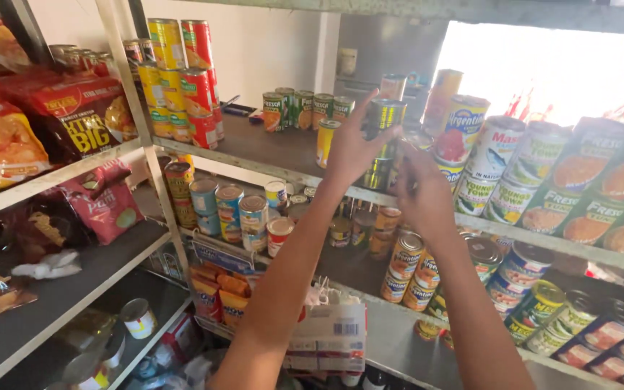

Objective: The recorder is organizing and cleaning canned goods on store shelves, moving some into a box and wiping others with a cloth.

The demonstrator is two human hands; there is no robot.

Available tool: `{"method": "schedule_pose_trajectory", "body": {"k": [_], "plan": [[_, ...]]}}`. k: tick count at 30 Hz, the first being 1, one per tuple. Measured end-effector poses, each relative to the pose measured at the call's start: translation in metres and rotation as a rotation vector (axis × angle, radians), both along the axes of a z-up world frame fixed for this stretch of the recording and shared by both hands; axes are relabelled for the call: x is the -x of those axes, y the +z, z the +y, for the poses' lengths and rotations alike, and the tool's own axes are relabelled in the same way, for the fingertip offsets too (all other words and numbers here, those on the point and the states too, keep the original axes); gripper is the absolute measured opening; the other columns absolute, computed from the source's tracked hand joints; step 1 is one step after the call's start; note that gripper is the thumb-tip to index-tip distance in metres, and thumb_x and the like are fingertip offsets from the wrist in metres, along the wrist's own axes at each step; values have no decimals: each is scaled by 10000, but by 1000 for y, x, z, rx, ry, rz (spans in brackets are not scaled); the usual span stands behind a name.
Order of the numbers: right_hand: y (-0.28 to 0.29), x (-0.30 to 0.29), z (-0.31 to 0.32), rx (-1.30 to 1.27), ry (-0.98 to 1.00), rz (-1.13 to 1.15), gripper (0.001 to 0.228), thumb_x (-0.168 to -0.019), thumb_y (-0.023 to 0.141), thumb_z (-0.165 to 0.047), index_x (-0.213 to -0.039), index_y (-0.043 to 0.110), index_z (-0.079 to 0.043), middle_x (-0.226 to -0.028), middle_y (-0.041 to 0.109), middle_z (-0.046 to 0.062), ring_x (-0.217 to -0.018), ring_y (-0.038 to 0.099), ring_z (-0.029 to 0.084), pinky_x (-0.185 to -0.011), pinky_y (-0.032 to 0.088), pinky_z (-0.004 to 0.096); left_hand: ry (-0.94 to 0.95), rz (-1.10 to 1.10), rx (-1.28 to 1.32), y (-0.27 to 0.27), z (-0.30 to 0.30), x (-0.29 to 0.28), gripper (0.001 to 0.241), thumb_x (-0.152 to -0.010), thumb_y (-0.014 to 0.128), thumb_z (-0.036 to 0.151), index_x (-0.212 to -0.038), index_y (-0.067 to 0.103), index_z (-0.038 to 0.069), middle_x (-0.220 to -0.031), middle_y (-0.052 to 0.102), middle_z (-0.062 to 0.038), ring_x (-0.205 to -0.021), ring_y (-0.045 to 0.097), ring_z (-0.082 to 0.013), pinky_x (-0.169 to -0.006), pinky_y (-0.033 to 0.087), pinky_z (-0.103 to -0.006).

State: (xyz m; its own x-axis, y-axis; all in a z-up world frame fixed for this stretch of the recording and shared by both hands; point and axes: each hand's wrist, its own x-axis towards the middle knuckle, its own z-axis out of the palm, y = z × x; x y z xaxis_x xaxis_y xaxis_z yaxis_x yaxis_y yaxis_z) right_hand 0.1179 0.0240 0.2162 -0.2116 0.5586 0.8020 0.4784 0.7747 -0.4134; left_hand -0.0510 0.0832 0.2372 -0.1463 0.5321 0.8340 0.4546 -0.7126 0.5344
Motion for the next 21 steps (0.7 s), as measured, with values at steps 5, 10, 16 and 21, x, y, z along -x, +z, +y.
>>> {"method": "schedule_pose_trajectory", "body": {"k": [5, 10, 16, 21], "plan": [[-2, 1, 13, -158, 1, -45, 553, -890, 590, 34, -1435, 540, -40, -1274, 635, 218, -951, 696, 344, -829, 574, 416, 26, 24, 22, 7, 8, 3, 848, -832, 801, 501, -1541, 465, 180, -1343, 677, -213, -1253, 669, -319, -998, 544, -401], [4, 2, 8, -216, -8, -80, 552, -890, 605, 40, -1433, 544, -35, -1370, 614, 225, -972, 692, 338, -852, 562, 421, 19, 38, 11, 9, 10, 5, 847, -831, 804, 504, -1538, 470, 177, -1351, 676, -220, -1283, 645, -338, -1014, 530, -413], [12, 8, 2, 13, -36, -32, 564, -886, 585, -6, -1440, 525, -90, -1429, 598, 184, -848, 716, 309, -797, 572, 407, 6, 25, 20, 14, 7, 5, 837, -838, 797, 487, -1537, 465, 168, -1343, 679, -192, -1218, 688, -289, -976, 557, -396], [2, 8, 15, -219, -124, -184, 560, -871, 614, -30, -1429, 576, -56, -1460, 571, 176, -1105, 667, 394, -876, 577, 456, -84, -7, -63, -6, 30, 5, 756, -849, 839, 347, -1489, 489, 148, -1450, 621, -132, -1264, 635, -274, -1012, 529, -386]]}}
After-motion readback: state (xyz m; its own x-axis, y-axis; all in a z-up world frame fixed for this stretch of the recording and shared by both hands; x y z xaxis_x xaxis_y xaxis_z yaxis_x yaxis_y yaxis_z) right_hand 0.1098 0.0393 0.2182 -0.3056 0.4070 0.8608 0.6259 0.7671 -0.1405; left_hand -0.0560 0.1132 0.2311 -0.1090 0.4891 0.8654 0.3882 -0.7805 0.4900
